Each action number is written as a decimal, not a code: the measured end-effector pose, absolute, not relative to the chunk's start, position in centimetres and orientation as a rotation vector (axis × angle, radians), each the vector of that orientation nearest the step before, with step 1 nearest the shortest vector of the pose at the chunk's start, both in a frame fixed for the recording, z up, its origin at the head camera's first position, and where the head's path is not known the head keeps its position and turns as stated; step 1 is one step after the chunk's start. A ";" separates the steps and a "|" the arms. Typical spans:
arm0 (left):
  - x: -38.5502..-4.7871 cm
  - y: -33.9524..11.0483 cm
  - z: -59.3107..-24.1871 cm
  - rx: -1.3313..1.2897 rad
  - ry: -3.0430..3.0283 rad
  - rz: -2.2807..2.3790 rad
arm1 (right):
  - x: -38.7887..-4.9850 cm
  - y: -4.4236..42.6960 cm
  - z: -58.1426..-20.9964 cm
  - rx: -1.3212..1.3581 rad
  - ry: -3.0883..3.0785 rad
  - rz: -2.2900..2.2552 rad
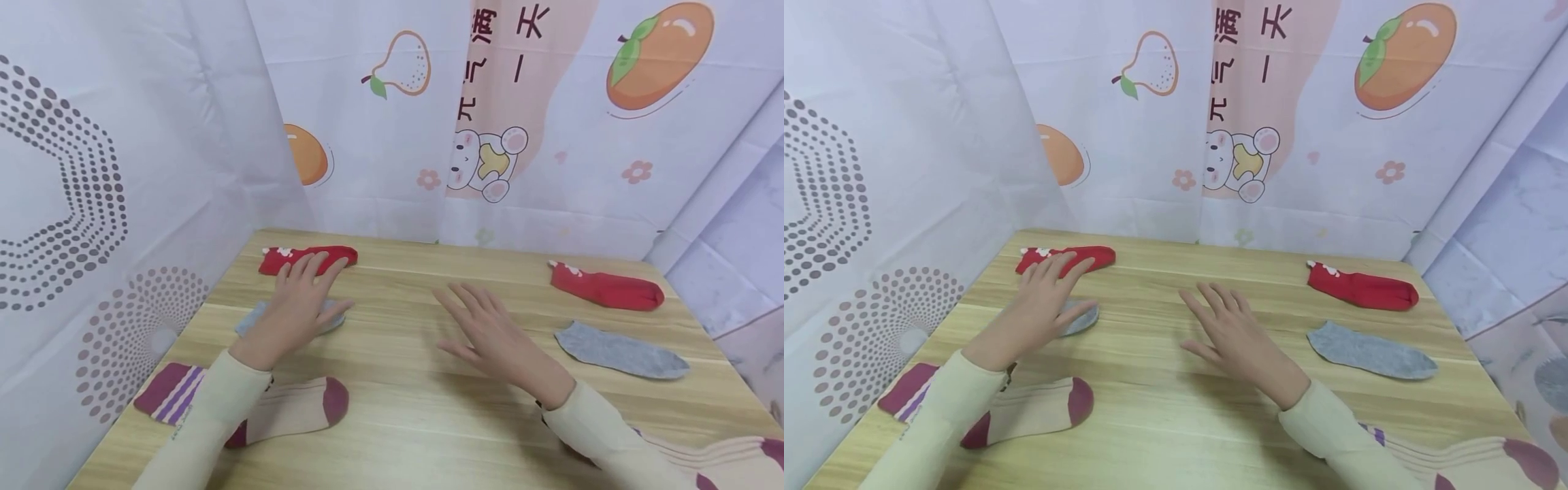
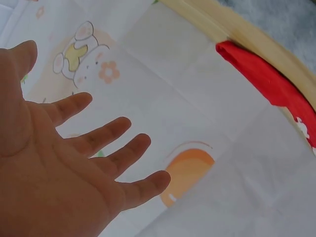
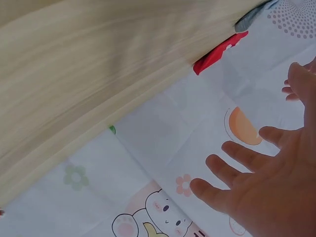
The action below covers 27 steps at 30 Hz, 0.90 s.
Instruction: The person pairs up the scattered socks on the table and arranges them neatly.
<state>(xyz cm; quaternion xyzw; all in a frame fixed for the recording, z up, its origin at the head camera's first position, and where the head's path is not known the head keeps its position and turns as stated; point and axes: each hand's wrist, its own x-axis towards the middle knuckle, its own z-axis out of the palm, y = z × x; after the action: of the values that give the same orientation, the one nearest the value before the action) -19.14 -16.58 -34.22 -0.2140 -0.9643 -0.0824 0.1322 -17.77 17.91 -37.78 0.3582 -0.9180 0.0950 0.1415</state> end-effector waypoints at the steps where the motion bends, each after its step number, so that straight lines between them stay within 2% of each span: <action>1: -19.2 -16.8 -34.2 -0.611 -2.799 -0.240 | -17.9 17.7 -37.7 1.039 -2.649 0.282; 27: -20.0 -20.3 -33.4 -0.558 -2.811 -0.338 | -20.2 14.3 -36.1 1.128 -2.637 0.283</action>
<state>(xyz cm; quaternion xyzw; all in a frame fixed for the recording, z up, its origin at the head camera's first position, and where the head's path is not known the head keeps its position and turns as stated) -20.02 -20.29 -33.37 -0.1917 -0.9662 -0.1161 0.1278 -20.23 14.27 -36.07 0.3882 -0.9073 0.0973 0.1291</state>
